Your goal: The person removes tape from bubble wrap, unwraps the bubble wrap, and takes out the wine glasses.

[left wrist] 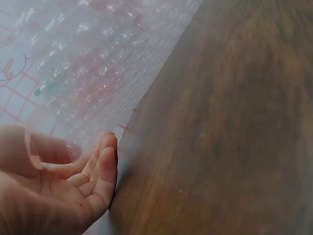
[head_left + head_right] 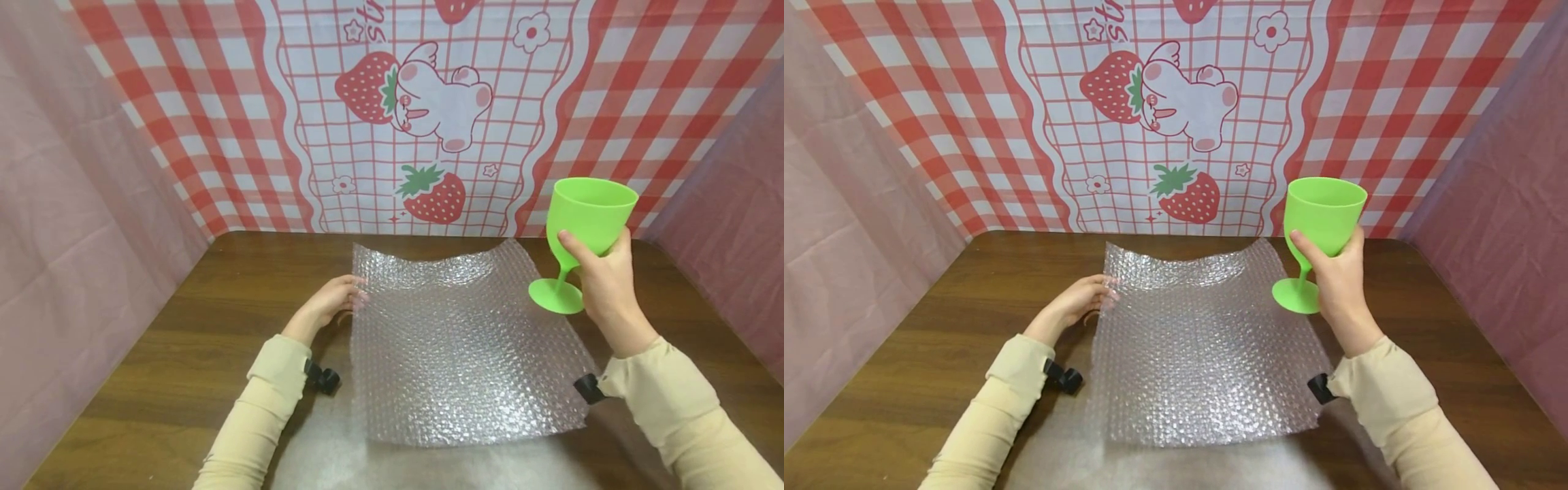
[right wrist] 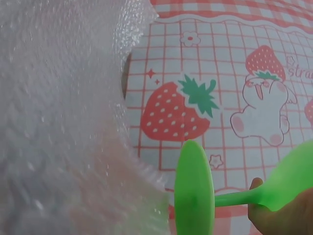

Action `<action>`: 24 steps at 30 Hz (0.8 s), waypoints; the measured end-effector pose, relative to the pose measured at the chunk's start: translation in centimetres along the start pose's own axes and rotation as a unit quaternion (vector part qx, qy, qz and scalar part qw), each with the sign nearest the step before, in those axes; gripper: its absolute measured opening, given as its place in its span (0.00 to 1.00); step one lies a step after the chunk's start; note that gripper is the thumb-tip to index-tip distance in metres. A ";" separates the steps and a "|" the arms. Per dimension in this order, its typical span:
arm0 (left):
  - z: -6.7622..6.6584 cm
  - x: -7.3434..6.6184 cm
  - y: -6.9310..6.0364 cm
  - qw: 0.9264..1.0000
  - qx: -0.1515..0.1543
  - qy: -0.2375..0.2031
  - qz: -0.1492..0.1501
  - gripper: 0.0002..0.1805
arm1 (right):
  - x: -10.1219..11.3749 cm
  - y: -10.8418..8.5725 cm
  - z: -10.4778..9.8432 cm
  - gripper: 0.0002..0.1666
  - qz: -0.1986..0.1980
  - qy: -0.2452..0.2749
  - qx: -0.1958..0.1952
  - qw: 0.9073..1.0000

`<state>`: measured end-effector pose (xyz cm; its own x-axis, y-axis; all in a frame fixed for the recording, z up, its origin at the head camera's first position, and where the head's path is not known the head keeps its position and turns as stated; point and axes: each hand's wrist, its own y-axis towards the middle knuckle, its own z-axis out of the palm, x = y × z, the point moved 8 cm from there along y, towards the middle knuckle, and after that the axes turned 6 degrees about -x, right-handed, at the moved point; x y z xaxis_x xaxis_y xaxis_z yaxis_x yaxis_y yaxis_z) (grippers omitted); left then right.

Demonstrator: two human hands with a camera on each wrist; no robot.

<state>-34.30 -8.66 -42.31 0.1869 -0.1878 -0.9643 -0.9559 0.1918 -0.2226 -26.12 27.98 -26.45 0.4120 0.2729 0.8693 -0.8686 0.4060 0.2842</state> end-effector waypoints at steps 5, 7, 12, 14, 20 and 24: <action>-0.3 0.2 0.1 1.000 -0.010 -0.022 -0.007 0.21 | 0.2 0.6 -0.9 0.32 -0.009 0.013 -0.021 1.000; -0.4 0.3 0.2 0.999 -0.015 -0.026 -0.013 0.21 | 0.2 0.9 -1.4 0.32 -0.012 0.019 -0.031 0.999; -0.4 0.2 0.3 0.999 -0.019 -0.032 -0.014 0.20 | -0.2 1.8 -2.7 0.34 -0.006 0.017 -0.055 0.998; -0.4 0.2 0.3 0.999 -0.019 -0.034 -0.013 0.20 | -0.6 2.0 -3.4 0.34 0.001 0.008 -0.066 0.998; -0.4 0.2 0.2 0.999 -0.017 -0.037 -0.011 0.20 | -1.4 2.5 -5.0 0.36 0.015 -0.025 -0.093 0.995; -0.4 0.2 0.2 0.999 -0.017 -0.043 -0.011 0.20 | -1.9 2.6 -5.5 0.37 0.025 -0.026 -0.096 0.995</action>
<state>-34.56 -9.08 -42.47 0.2256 -0.1072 -0.9683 -0.9583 0.1547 -0.2404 -27.63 33.35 -29.58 0.3503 0.2535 0.9017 -0.8170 0.5534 0.1618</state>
